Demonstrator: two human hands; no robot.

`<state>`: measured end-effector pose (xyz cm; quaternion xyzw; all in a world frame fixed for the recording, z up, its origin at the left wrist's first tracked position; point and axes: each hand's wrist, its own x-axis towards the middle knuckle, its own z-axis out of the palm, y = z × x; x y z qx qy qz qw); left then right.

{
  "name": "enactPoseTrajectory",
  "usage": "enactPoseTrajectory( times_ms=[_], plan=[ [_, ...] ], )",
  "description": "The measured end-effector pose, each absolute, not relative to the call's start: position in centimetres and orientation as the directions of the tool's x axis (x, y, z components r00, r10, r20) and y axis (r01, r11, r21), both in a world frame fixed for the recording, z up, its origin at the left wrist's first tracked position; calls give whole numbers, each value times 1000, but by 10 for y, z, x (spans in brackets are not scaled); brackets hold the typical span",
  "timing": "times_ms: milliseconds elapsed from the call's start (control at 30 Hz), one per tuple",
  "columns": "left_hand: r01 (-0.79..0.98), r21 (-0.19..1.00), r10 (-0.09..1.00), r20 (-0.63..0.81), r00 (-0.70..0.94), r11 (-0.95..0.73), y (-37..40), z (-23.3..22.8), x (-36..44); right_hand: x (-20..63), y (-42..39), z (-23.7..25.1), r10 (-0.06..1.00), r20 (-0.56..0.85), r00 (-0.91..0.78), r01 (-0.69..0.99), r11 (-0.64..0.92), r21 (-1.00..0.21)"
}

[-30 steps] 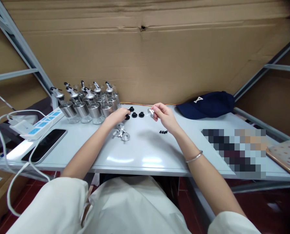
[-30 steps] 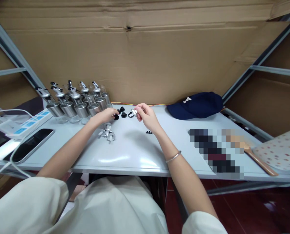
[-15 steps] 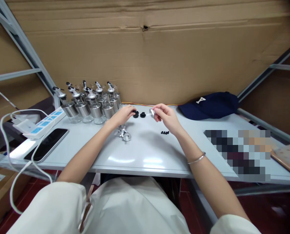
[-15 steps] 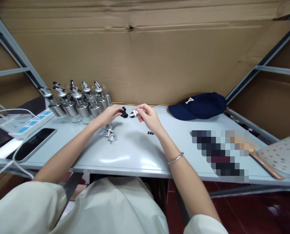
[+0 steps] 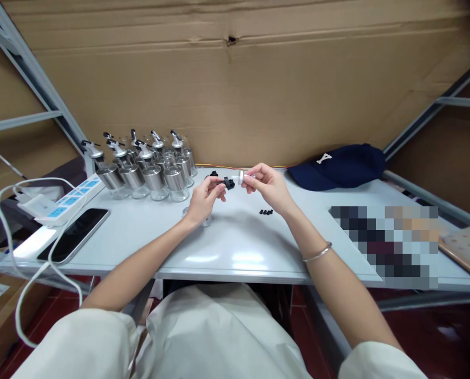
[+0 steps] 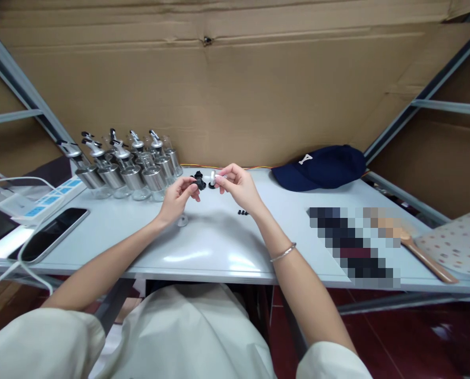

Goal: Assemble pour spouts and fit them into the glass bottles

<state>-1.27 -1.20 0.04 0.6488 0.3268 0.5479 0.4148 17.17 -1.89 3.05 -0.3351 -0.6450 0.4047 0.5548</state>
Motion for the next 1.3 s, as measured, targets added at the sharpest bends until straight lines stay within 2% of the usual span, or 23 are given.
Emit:
enactPoseTrajectory(
  times_ms=[133, 400, 733, 1000, 1300],
  plan=[
    [-104, 920, 892, 392, 223, -378, -12, 0, -11, 172, -20, 31, 886, 426, -183, -11, 432, -902],
    [-197, 904, 884, 416, 213, -379, -10, 0, -11, 170, -23, 33, 883, 419, -211, -36, 421, -906],
    [-186, 892, 864, 448, 229, -413, -14, 5, -11, 168, -24, 32, 874, 432, -225, -40, 434, -900],
    [-116, 898, 861, 440, 257, -424, -20, 8, -12, 164, -24, 27, 864, 433, -255, -32, 441, -897],
    [111, 817, 806, 519, 284, -565, -17, 5, -20, 163, -21, 23, 860, 410, -305, -42, 417, -908]
  ],
)
